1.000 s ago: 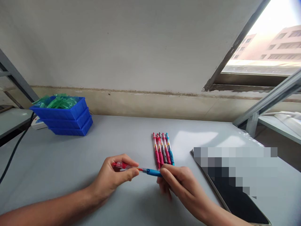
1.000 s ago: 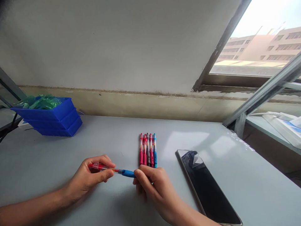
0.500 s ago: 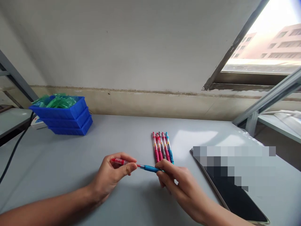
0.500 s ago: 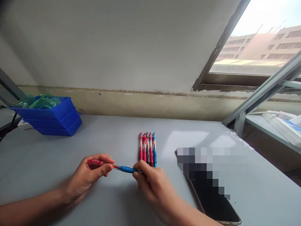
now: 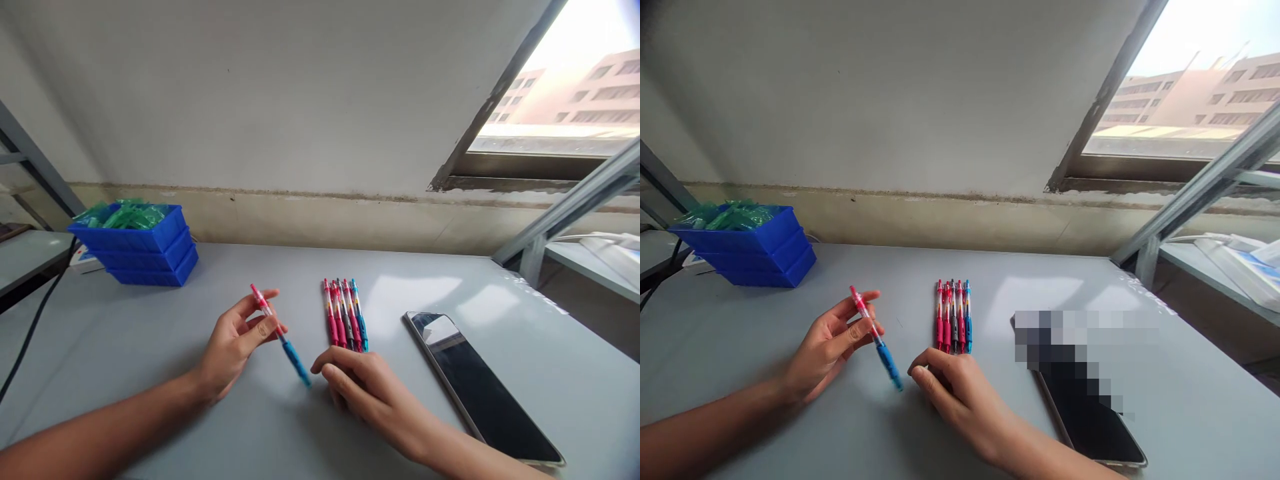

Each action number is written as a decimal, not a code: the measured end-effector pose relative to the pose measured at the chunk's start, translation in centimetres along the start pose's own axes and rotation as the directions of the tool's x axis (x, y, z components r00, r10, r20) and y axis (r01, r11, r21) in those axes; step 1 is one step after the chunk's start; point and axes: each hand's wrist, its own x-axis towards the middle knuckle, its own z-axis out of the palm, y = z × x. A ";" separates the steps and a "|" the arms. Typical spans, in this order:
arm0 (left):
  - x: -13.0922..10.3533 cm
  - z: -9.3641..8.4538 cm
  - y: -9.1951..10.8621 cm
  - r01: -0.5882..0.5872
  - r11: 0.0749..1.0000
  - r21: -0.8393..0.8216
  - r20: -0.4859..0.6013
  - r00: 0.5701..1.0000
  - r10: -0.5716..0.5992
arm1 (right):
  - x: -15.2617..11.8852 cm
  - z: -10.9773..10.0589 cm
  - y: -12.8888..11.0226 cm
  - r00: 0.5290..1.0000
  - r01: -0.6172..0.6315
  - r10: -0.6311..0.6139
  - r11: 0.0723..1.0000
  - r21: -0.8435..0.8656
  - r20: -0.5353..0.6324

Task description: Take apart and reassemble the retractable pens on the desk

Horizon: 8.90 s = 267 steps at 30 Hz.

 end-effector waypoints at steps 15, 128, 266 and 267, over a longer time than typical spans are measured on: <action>0.5 0.1 -0.5 -0.029 0.992 0.121 0.115 0.993 0.015 | -0.1 0.0 -0.1 1.000 0.000 0.001 0.999 0.035 -0.029; -1.6 0.4 0.2 0.113 0.990 0.088 -0.041 0.993 -0.110 | -0.6 0.8 0.5 0.989 -0.135 0.144 0.845 0.517 0.023; -1.5 0.3 -0.1 0.028 0.987 0.159 -0.015 1.000 -0.026 | -0.4 0.4 0.4 0.986 -0.036 0.056 0.991 0.126 -0.157; -1.5 0.3 0.0 0.029 0.987 0.155 -0.004 1.000 -0.029 | -0.4 0.3 0.4 0.991 -0.113 0.126 0.962 0.250 -0.040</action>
